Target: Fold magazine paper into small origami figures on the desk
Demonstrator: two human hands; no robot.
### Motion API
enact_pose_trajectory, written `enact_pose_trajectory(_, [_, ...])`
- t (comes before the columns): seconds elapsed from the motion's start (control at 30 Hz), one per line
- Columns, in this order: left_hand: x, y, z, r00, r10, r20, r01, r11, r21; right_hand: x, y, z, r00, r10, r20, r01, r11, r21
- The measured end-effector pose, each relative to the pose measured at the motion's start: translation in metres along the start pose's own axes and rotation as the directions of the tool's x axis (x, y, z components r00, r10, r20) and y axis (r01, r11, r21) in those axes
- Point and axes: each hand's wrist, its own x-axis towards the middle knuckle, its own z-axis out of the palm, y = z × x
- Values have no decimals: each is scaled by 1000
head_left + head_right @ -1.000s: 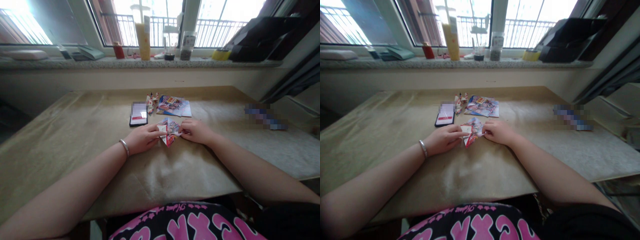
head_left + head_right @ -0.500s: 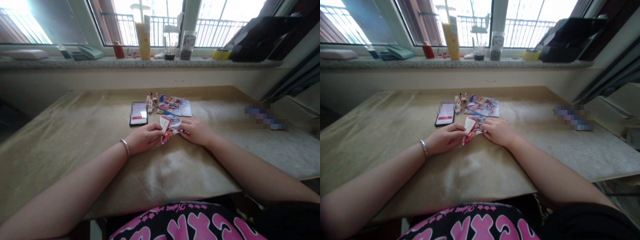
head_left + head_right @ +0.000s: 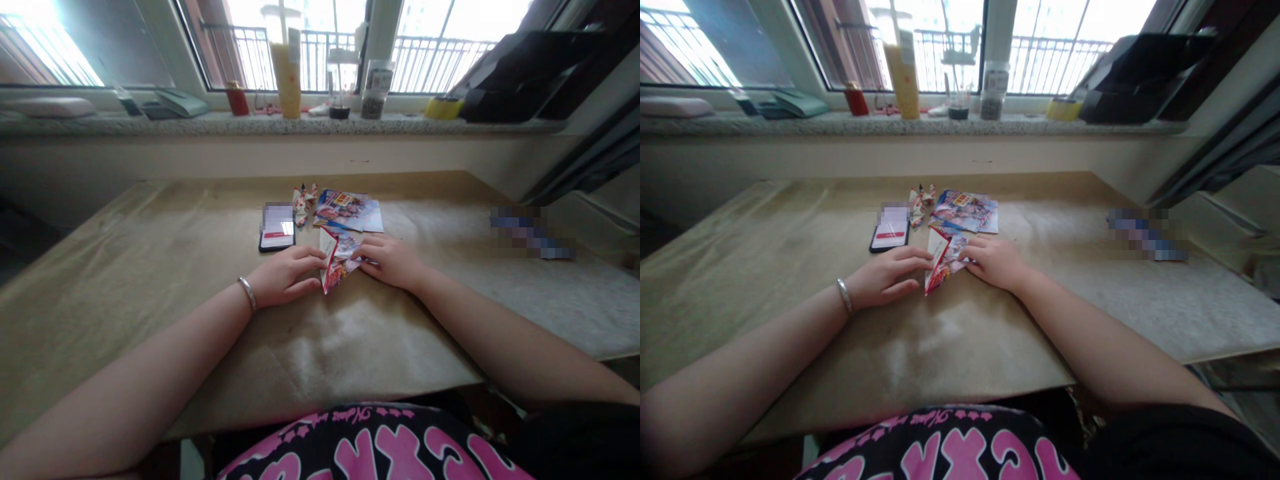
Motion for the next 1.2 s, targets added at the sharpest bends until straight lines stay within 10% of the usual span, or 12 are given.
enact_pose_trajectory(0.47, [1,-2,5,974,26,-226,-7,997,83,1,-2,-2,985,-128,-117,134,990,43])
enact_pose_trajectory(0.8, [0,-8,11,994,-91,60,88,995,55,0,4,-2,986,-165,9,163,978,128])
enact_pose_trajectory(1.2, [0,-11,13,998,-6,65,-2,993,118,2,1,-2,982,-170,75,140,941,308])
